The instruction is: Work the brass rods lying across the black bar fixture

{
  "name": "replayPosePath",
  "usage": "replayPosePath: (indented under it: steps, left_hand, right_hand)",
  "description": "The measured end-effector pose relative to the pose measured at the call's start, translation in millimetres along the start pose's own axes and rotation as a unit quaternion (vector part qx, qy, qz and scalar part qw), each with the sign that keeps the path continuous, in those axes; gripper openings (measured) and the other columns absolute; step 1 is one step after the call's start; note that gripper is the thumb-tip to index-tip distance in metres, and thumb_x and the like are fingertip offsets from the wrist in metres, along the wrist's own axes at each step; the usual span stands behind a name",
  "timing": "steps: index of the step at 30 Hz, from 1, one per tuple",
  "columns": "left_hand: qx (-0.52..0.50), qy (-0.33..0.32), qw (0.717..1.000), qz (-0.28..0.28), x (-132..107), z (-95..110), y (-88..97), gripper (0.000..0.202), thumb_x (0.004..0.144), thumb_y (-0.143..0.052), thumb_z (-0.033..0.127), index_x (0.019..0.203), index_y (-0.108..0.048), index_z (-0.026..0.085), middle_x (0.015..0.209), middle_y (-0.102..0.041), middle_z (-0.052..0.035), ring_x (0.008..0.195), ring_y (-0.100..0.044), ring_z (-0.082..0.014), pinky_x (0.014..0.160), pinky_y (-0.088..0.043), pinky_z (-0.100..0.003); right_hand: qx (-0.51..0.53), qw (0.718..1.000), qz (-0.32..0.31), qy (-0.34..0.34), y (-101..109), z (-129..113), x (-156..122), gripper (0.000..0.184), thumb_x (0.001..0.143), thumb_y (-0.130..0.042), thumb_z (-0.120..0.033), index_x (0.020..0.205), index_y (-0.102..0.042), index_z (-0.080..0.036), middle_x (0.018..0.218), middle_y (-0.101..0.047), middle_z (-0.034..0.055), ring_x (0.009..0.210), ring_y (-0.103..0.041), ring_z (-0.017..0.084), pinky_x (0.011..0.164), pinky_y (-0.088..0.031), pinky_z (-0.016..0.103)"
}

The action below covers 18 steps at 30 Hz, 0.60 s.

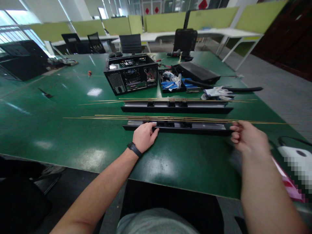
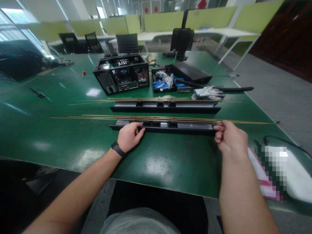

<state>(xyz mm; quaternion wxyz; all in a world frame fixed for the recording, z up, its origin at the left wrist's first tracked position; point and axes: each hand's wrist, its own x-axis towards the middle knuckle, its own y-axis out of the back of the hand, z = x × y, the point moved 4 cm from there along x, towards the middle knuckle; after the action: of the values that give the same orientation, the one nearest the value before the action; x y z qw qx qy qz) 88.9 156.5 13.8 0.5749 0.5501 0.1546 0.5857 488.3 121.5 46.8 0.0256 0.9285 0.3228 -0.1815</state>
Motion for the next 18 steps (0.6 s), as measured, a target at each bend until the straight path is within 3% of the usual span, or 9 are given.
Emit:
replayPosePath:
  steps: [10, 18]
  left_hand:
    - [-0.001, -0.001, 1.0, -0.001, -1, 0, 0.0, 0.014, 0.104, -0.069, 0.034, 0.111, -0.074, 0.022, 0.075, -0.068, 0.0002, 0.079, -0.07, -0.0207, 0.076, -0.054, -0.033]
    - [-0.003, -0.004, 1.0, -0.006, 1, 3, 1.0, 0.014, 0.105, -0.069, 0.034, 0.11, -0.074, 0.021, 0.076, -0.068, -0.0002, 0.079, -0.07, -0.0208, 0.077, -0.054, -0.033]
  right_hand:
    - [-0.039, 0.978, -0.188, -0.082, -33, 12, -35, 0.019, 0.108, -0.055, -0.015, 0.095, -0.069, -0.013, 0.066, -0.061, -0.0007, 0.033, -0.031, 0.004, 0.029, -0.019, 0.017]
    - [-0.053, 0.964, -0.246, -0.084, -50, 25, -50, 0.017, 0.109, -0.061, -0.023, 0.105, -0.073, -0.011, 0.071, -0.066, 0.0007, 0.034, -0.032, 0.003, 0.028, -0.021, 0.014]
